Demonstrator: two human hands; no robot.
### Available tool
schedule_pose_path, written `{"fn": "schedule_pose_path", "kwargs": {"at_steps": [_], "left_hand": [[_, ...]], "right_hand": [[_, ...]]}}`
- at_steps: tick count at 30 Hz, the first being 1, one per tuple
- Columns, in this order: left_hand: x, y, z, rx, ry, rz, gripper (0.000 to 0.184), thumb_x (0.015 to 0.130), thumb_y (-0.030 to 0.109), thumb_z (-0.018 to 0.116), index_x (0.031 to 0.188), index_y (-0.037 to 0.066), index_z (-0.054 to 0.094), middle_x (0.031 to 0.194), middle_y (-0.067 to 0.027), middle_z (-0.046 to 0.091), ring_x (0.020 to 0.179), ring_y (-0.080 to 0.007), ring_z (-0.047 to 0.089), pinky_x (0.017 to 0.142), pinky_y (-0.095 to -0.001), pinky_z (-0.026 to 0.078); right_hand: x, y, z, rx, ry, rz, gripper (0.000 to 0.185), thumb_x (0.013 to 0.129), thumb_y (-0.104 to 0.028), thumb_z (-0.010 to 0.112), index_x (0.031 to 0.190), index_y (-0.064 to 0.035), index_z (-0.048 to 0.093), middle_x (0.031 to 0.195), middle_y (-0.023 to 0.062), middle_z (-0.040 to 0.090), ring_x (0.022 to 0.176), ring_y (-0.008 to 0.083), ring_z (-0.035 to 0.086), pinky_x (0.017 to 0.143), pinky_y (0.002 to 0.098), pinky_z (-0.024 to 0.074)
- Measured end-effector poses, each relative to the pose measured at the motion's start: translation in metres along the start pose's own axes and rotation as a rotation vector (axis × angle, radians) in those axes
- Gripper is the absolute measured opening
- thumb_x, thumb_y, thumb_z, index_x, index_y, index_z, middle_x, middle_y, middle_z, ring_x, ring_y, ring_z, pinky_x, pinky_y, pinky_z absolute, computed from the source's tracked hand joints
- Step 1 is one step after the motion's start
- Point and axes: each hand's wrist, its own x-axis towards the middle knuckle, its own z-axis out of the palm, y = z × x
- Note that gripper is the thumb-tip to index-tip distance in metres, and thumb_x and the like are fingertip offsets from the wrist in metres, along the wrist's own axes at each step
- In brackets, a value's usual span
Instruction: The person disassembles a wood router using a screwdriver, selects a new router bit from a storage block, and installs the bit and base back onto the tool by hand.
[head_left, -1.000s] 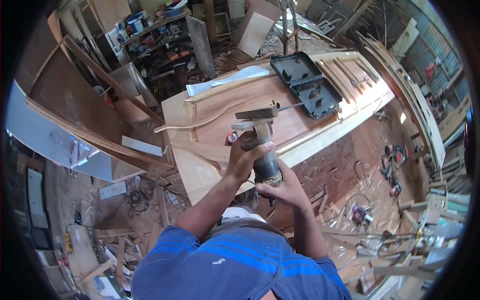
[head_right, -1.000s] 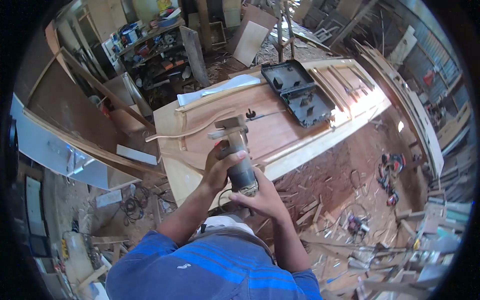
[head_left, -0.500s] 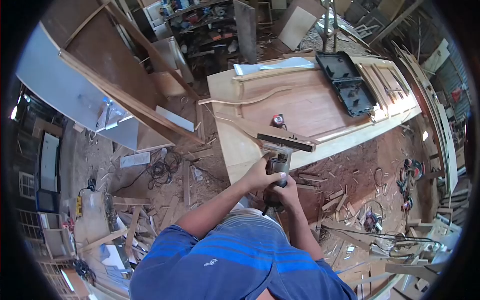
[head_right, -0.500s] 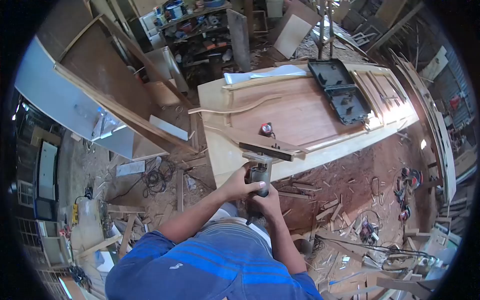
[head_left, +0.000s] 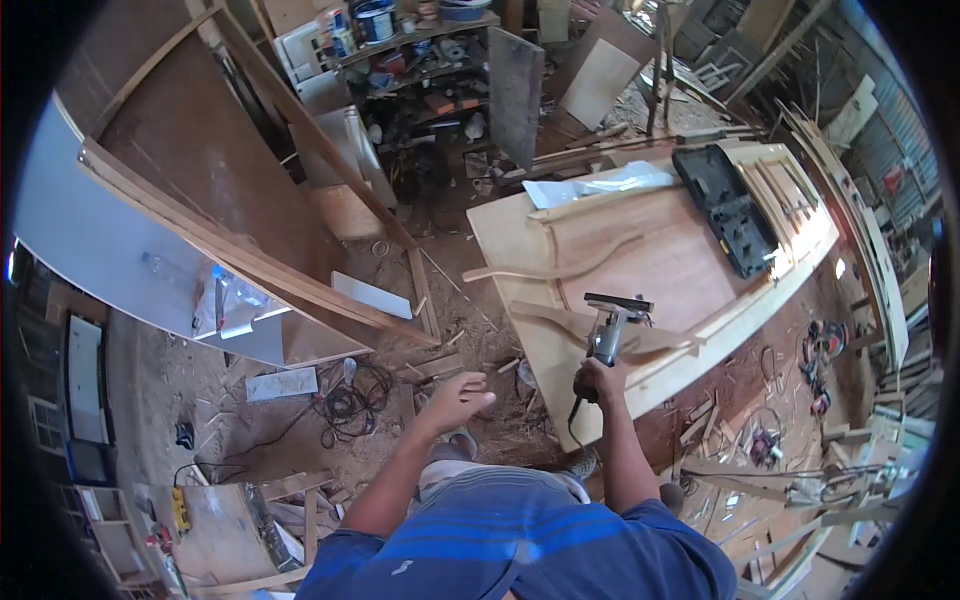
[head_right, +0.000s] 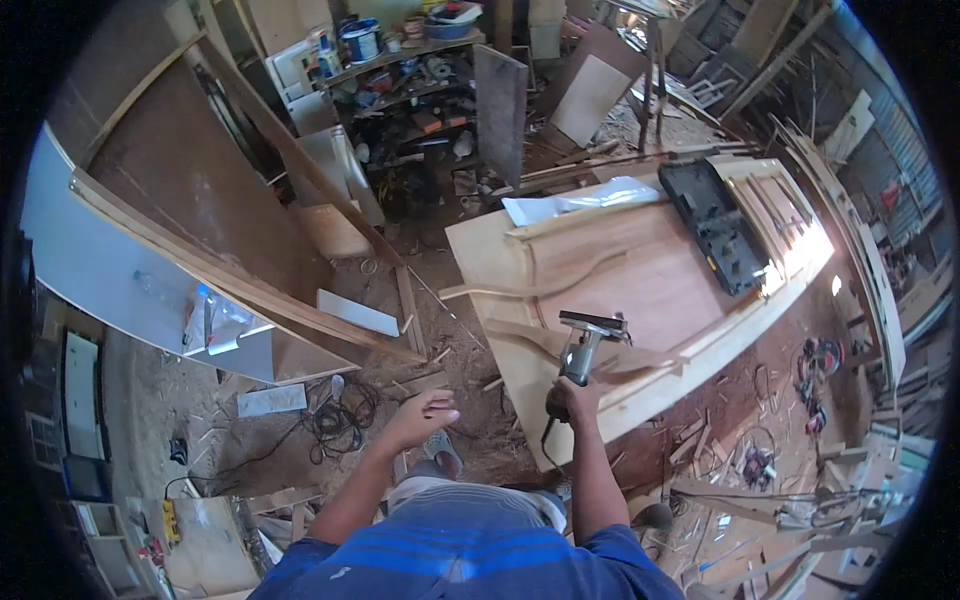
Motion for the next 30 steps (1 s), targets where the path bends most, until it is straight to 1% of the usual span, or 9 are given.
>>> {"fn": "schedule_pose_path", "kwargs": {"at_steps": [2,8,12,17,21,23,26,27,30], "left_hand": [[0.000,0.011,-0.053,-0.073,0.079,0.014,0.057,0.096,0.022,0.081,0.142,-0.003,0.059,0.136,-0.0193,0.068,0.122,-0.0250,0.068,0.104,-0.0377,0.055],[0.066,0.002,-0.152,-0.064,0.159,0.062,0.049,0.097,0.022,0.080,0.136,-0.002,0.064,0.126,-0.0133,0.072,0.114,-0.0191,0.069,0.101,-0.0350,0.055],[0.171,-0.020,-0.155,0.028,0.093,-0.042,0.059,0.093,0.032,0.083,0.137,-0.002,0.062,0.128,-0.0154,0.072,0.117,-0.0225,0.069,0.101,-0.0363,0.055],[0.324,-0.084,-0.140,0.303,0.193,0.031,0.073,0.089,0.037,0.085,0.143,-0.004,0.059,0.134,-0.0223,0.069,0.122,-0.0297,0.068,0.103,-0.0411,0.054],[0.391,-0.049,-0.135,0.339,-0.064,0.012,0.056,0.094,0.022,0.080,0.139,-0.005,0.061,0.118,-0.0121,0.074,0.108,-0.0199,0.071,0.093,-0.0356,0.059],[0.400,-0.034,-0.129,0.359,-0.237,-0.014,0.057,0.094,0.024,0.081,0.139,-0.004,0.061,0.122,-0.0134,0.074,0.109,-0.0213,0.072,0.094,-0.0376,0.059],[0.406,0.032,-0.097,0.460,-0.370,-0.099,0.060,0.093,0.029,0.081,0.140,-0.004,0.063,0.126,-0.0174,0.074,0.114,-0.0246,0.072,0.098,-0.0391,0.058],[0.414,0.037,-0.089,0.469,-0.427,-0.076,0.063,0.092,0.031,0.082,0.141,-0.004,0.062,0.129,-0.0185,0.073,0.117,-0.0260,0.071,0.100,-0.0397,0.057],[0.449,0.056,-0.058,0.561,-0.570,0.026,0.072,0.090,0.037,0.084,0.144,-0.003,0.060,0.134,-0.0213,0.071,0.123,-0.0300,0.069,0.106,-0.0416,0.055]], "right_hand": [[0.009,-0.022,0.028,-0.195,0.062,0.049,0.020,0.077,-0.014,0.081,0.083,-0.0018,0.067,0.072,0.0056,0.066,0.060,0.0174,0.066,0.060,0.0340,0.0560],[0.051,-0.009,0.060,-0.071,0.086,0.136,0.020,0.075,-0.017,0.083,0.083,-0.0047,0.070,0.073,0.0029,0.067,0.060,0.0146,0.064,0.058,0.0319,0.0522],[0.061,-0.028,0.067,-0.034,0.168,0.161,0.017,0.076,-0.008,0.080,0.085,-0.0054,0.066,0.069,0.0038,0.063,0.052,0.0136,0.056,0.049,0.0302,0.0447],[0.105,-0.039,0.084,0.084,0.265,0.129,0.018,0.077,-0.007,0.080,0.083,-0.0024,0.064,0.068,0.0048,0.063,0.054,0.0154,0.061,0.049,0.0308,0.0487],[0.159,-0.053,0.103,0.152,0.286,0.078,0.020,0.076,-0.010,0.079,0.089,0.0002,0.067,0.072,0.0071,0.066,0.055,0.0198,0.066,0.053,0.0353,0.0569],[0.158,-0.078,0.114,0.231,0.290,0.129,0.023,0.077,-0.012,0.078,0.094,0.0007,0.068,0.074,0.0075,0.067,0.058,0.0200,0.068,0.055,0.0351,0.0589],[0.178,-0.101,0.123,-0.051,0.358,0.027,0.029,0.076,-0.014,0.083,0.095,0.0031,0.068,0.074,0.0076,0.068,0.063,0.0167,0.067,0.057,0.0330,0.0558],[0.183,-0.110,0.126,0.120,0.257,0.095,0.033,0.075,-0.017,0.085,0.095,0.0039,0.069,0.073,0.0073,0.068,0.062,0.0159,0.067,0.058,0.0327,0.0558],[0.200,-0.115,0.139,-0.008,0.221,0.068,0.029,0.077,-0.016,0.082,0.095,0.0022,0.069,0.077,0.0084,0.071,0.062,0.0166,0.068,0.057,0.0326,0.0551]]}}
